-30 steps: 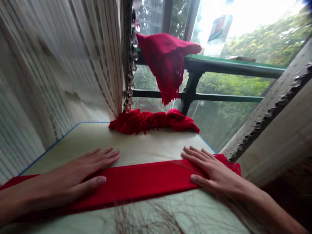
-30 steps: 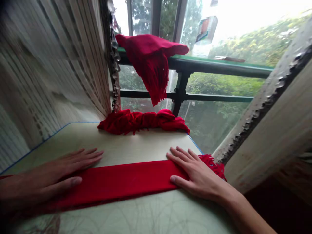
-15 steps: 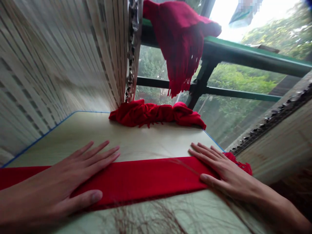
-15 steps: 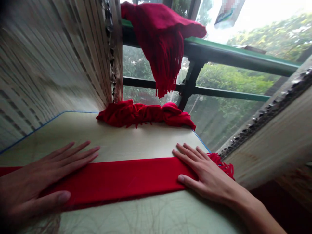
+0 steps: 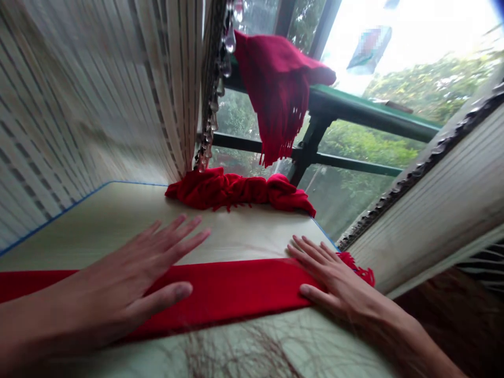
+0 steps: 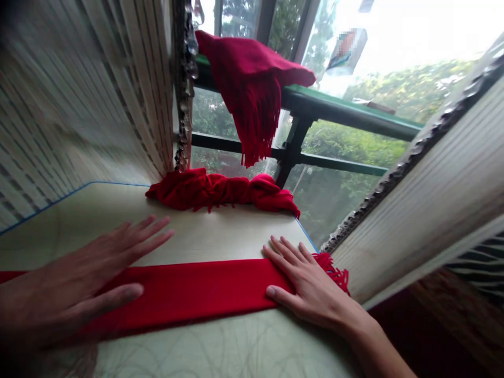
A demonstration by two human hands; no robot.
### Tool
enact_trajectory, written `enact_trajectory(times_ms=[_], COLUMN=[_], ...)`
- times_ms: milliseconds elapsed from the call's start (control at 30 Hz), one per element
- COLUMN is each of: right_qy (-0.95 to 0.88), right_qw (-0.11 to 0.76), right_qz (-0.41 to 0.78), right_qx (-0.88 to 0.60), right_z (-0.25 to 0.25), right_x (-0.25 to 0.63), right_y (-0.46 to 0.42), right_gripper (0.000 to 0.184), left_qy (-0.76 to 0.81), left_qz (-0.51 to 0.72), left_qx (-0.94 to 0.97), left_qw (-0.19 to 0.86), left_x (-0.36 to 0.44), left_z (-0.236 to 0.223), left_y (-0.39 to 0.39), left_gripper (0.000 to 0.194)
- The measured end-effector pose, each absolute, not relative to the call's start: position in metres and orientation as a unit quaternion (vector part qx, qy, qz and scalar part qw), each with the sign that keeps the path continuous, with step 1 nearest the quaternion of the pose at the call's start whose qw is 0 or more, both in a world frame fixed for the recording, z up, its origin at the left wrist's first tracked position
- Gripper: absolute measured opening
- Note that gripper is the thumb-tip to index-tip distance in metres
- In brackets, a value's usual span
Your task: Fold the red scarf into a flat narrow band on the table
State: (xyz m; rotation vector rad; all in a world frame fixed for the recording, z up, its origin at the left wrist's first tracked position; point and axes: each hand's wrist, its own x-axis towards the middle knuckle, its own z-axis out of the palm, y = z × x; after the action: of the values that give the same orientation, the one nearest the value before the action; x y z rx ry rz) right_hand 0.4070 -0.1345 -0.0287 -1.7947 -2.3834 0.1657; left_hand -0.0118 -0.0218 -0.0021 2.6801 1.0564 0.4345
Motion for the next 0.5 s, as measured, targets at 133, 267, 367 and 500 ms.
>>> enact_trajectory(times_ms=[133, 267, 367, 500], right_qy=[-0.795, -0.792, -0.781, -0.765], right_qw=[0.069, 0.079, 0.077, 0.070], right_qz=[0.069, 0.080, 0.086, 0.087], right_qx=[-0.598, -0.600, -0.614, -0.634], right_z=[-0.028, -0.027, -0.024, -0.018], right_x=[0.407, 0.411, 0.414, 0.415], right_y=[-0.132, -0.131, -0.132, -0.133], right_gripper=[0.076, 0.076, 0.071, 0.070], left_qy=[0.294, 0.200, 0.194, 0.208], left_qz=[0.120, 0.065, 0.030, 0.004], left_qx=[0.938, 0.963, 0.966, 0.966], left_qw=[0.139, 0.169, 0.168, 0.157], left_x=[0.070, 0.117, 0.126, 0.125], left_z=[0.013, 0.010, 0.005, 0.001], left_y=[-0.027, -0.048, -0.058, -0.059], left_gripper=[0.073, 0.068, 0.067, 0.070])
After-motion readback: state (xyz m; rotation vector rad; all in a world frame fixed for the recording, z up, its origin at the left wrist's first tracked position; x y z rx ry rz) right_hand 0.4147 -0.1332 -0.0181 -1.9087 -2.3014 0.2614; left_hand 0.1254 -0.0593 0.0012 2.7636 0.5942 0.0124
